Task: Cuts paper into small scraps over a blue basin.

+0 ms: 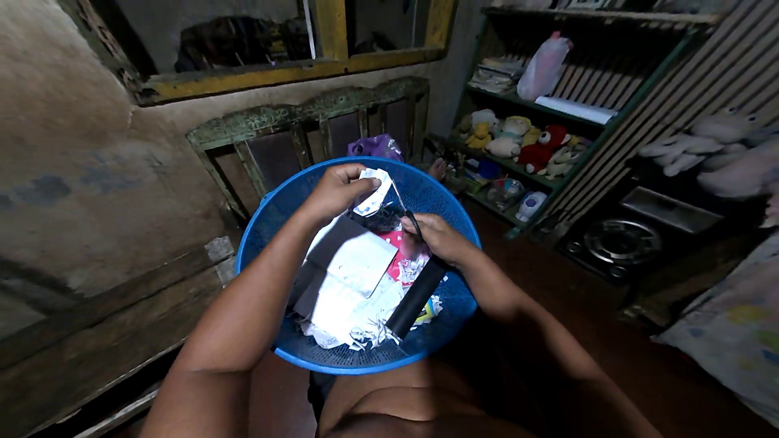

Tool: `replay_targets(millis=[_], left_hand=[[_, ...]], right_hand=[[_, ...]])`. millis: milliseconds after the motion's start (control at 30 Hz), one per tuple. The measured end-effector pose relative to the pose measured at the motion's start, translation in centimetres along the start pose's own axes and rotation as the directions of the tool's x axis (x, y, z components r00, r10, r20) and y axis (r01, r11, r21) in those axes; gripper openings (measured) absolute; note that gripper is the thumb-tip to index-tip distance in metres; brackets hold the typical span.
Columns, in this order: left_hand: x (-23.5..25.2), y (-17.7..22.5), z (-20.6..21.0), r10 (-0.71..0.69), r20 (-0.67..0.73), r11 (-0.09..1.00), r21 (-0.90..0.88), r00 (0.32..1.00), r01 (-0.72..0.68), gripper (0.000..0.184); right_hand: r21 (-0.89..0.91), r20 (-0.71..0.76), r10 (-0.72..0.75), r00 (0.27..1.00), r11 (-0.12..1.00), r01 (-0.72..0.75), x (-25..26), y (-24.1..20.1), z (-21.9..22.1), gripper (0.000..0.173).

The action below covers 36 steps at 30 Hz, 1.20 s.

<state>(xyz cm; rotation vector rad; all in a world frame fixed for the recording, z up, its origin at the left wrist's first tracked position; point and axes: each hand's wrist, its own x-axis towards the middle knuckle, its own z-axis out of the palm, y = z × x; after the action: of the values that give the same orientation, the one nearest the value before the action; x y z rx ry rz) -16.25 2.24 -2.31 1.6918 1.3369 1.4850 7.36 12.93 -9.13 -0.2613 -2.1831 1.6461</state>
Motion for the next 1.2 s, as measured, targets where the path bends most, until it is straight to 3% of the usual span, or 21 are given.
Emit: replay_targets(millis=[300,700,900,1200], left_hand=[[0.01,-0.19,0.67,-0.021,0.064,1.000,0.009,0.998,0.020,0.017],[-0.07,0.12,0.31,-0.028,0.068,1.000,-0.008,0.997,0.028,0.016],[-0.26,0.17,0.83,-0.049,0.108,0.997,-0.045,0.993,0.054,0.016],[-0.18,0.20,0.90,-0.062,0.092,0.995,-0.066,0.994,0.068,0.017]], right_hand=[[-0.004,0.032,-0.060,0.998,0.998,0.061,0.11,0.24,-0.08,0.046],[-0.020,-0.021,0.001,1.000,1.000,-0.002,0.13,-0.35,0.25,0.039],[-0.013,0.006,-0.060,0.998,0.998,0.060,0.32,-0.08,0.06,0.041],[-0.033,-0.042,-0.043,0.998,0.999,0.042,0.27,-0.41,0.30,0.034]])
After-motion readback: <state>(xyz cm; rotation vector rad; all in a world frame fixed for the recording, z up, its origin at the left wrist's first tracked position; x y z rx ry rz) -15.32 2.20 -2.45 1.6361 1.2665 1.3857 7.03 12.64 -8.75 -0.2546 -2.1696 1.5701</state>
